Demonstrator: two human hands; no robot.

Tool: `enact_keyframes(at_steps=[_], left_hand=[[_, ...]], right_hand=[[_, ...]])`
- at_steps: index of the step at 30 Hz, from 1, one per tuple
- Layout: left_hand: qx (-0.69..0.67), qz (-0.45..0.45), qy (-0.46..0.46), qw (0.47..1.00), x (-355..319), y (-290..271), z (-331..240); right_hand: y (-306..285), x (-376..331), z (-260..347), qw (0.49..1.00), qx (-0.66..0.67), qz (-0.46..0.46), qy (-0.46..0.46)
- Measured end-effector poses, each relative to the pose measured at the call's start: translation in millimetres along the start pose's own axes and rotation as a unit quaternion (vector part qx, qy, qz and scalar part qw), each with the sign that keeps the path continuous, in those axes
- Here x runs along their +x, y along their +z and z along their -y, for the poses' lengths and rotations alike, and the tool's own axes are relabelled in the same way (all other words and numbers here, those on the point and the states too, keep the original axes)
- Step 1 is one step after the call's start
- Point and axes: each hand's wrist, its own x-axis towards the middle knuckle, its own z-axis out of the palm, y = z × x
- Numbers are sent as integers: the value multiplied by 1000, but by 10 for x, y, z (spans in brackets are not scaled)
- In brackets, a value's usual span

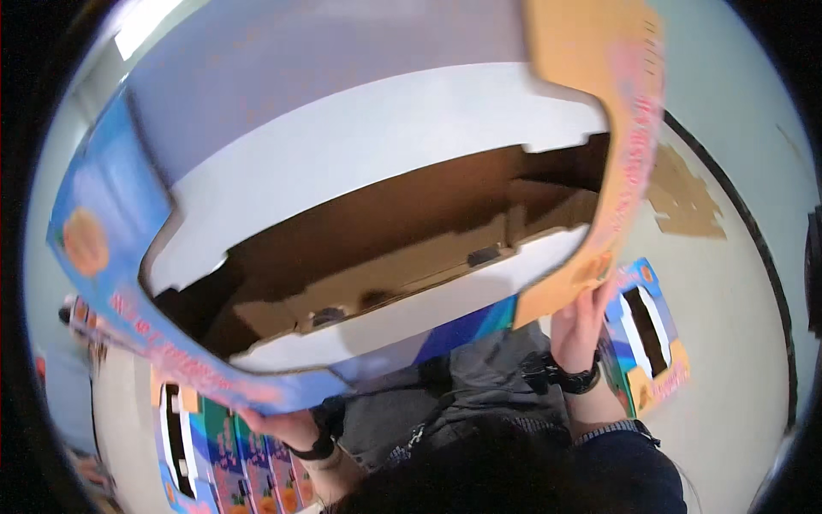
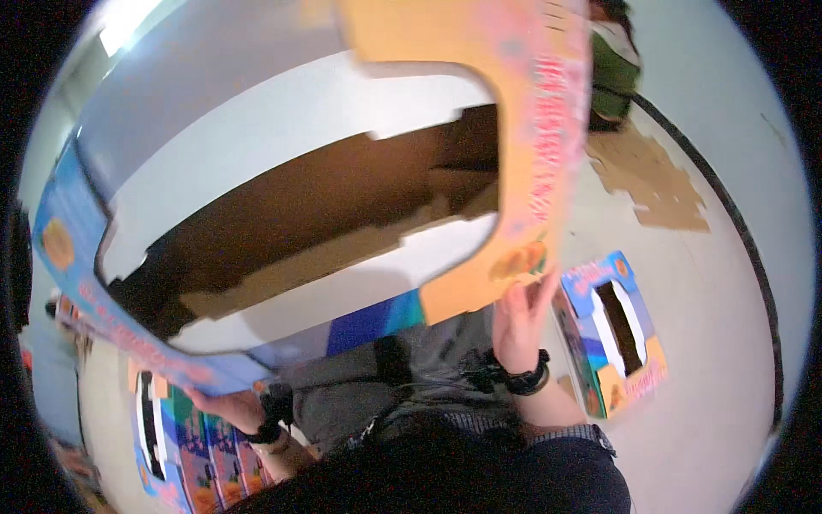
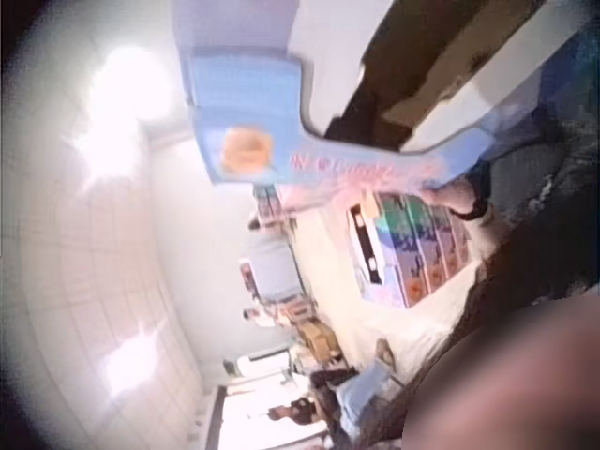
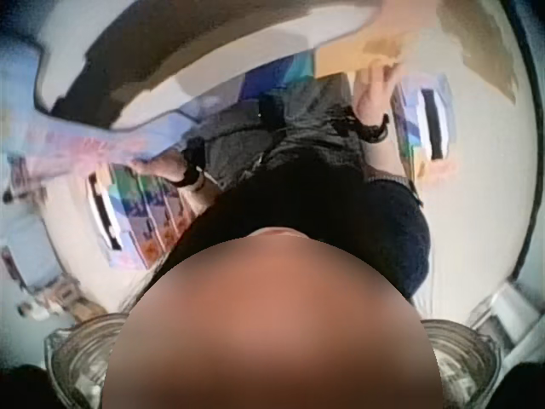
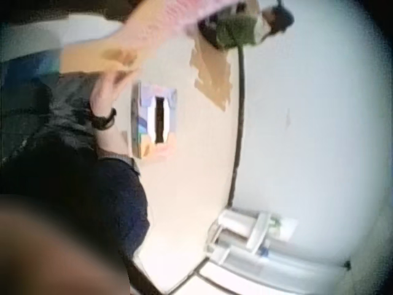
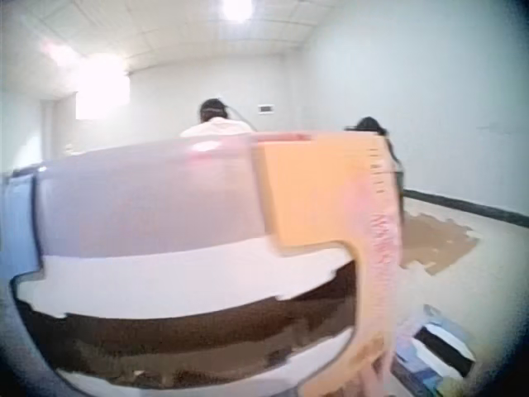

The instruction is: The recorder is sitting on the floor in a warehouse or factory setting, assembling printed cardboard fruit boxes.

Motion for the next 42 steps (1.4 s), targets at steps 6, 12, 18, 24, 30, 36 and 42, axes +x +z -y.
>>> enact_keyframes(at_steps=[6, 12, 18, 24, 30, 36, 42], left_hand=[[-102, 289, -60, 950, -266, 1138, 632], [-17, 526, -55, 849, -1224, 2292, 1245], [-30, 635, -240, 733, -2390, 2875, 2197], [-14, 716, -314, 623, -2989, 3059, 2568], [80, 723, -330, 602, -3187, 2999, 3140], [94, 729, -381, 561, -3211, 3063, 3026], [45, 705, -382, 596, -3256, 2939, 3164]], right_hand=[[-1111, -381, 585, 961, -171, -204, -71], [-1771, -944, 940, 851, -387, -352, -39], [-2157, -1111, 992, 770, -394, -499, -52], [-2435, -1218, 897, 698, -385, -601, -59], [-2527, -1197, 805, 653, -402, -642, -27], [-2625, -1198, 845, 628, -340, -699, 8], [-2629, -1188, 820, 651, -319, -689, -10]])
